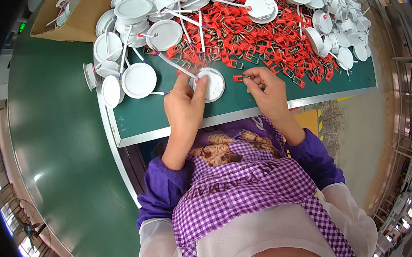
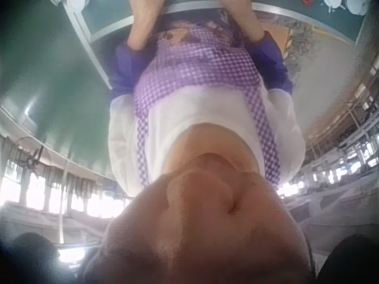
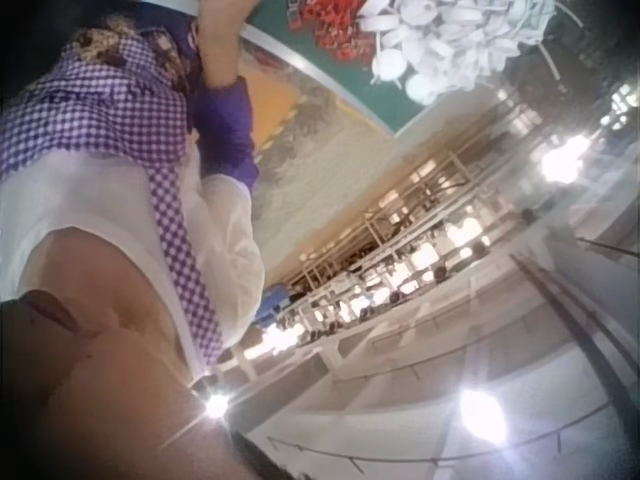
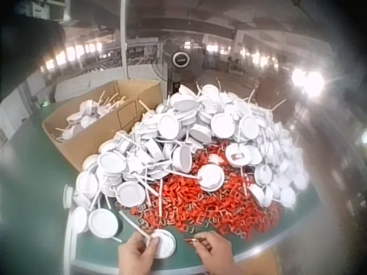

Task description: Manually assemble components of LED downlight fixtures, specifically attaching red metal clips to the white plastic housing.

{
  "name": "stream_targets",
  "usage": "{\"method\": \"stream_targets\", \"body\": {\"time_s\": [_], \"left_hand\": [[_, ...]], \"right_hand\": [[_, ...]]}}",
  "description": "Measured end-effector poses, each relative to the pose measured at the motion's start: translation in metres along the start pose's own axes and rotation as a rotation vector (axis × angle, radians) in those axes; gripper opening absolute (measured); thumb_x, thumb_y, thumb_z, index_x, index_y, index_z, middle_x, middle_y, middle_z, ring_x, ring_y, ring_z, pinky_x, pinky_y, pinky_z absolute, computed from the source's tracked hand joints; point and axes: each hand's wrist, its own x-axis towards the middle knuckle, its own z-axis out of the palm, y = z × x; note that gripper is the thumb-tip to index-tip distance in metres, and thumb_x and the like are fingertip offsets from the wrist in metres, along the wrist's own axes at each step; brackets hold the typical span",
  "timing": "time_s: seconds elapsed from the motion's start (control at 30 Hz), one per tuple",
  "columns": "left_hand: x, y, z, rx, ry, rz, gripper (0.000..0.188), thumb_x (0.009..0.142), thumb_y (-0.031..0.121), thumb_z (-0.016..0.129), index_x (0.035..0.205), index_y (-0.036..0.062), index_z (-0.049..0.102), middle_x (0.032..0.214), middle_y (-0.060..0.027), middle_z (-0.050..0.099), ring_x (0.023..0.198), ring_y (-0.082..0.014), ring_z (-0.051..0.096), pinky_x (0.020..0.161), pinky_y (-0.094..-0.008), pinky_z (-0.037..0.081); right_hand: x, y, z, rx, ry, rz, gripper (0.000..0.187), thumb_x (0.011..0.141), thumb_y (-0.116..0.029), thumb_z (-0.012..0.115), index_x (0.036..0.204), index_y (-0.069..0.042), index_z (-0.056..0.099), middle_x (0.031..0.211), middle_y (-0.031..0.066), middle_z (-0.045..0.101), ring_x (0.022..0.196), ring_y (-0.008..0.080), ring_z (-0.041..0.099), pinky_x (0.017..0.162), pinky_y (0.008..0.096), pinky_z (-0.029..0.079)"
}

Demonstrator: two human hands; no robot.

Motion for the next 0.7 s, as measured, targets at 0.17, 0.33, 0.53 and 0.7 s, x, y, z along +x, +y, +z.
{"method": "stream_targets", "body": {"time_s": [0.17,0.33,0.53,0.7], "left_hand": [[-0.017,0.008,-0.002,-0.034,0.101,0.14,0.012,0.085,0.007,0.074,0.096,0.0028,0.074,0.08,-0.0017,0.057,0.066,-0.0042,0.043,0.058,-0.021,0.037],[-0.02,0.011,-0.004,-0.028,0.267,0.495,0.012,0.088,0.007,0.071,0.098,0.0023,0.073,0.106,-0.0089,0.058,0.093,-0.0134,0.056,0.085,-0.027,0.045],[-0.026,-0.001,0.007,-0.526,-0.009,0.148,0.026,0.093,0.003,0.062,0.119,0.0007,0.061,0.123,-0.0097,0.06,0.107,-0.0149,0.059,0.09,-0.0266,0.048],[-0.029,0.015,0.008,-0.854,-0.129,-0.156,0.046,0.089,0.001,0.066,0.131,-0.0047,0.049,0.123,-0.0126,0.059,0.109,-0.0166,0.059,0.096,-0.0302,0.048]], "right_hand": [[-0.006,-0.001,-0.001,0.262,0.01,0.157,0.014,0.092,-0.005,0.063,0.103,0.002,0.06,0.083,0.005,0.066,0.067,0.0071,0.062,0.057,0.0205,0.047],[-0.005,-0.015,-0.001,0.417,-0.041,0.246,0.009,0.091,-0.005,0.064,0.097,0.001,0.061,0.077,0.0019,0.063,0.064,0.0059,0.06,0.055,0.0206,0.046],[-0.008,-0.034,0.009,0.299,-0.008,0.2,0.007,0.088,-0.004,0.066,0.093,0.001,0.064,0.072,0.0019,0.062,0.062,0.0049,0.059,0.054,0.0203,0.046],[-0.016,-0.047,0.011,0.012,0.031,-0.069,0.009,0.085,-0.004,0.069,0.09,0.001,0.065,0.075,0.0072,0.064,0.062,0.0092,0.06,0.055,0.0238,0.048]]}}
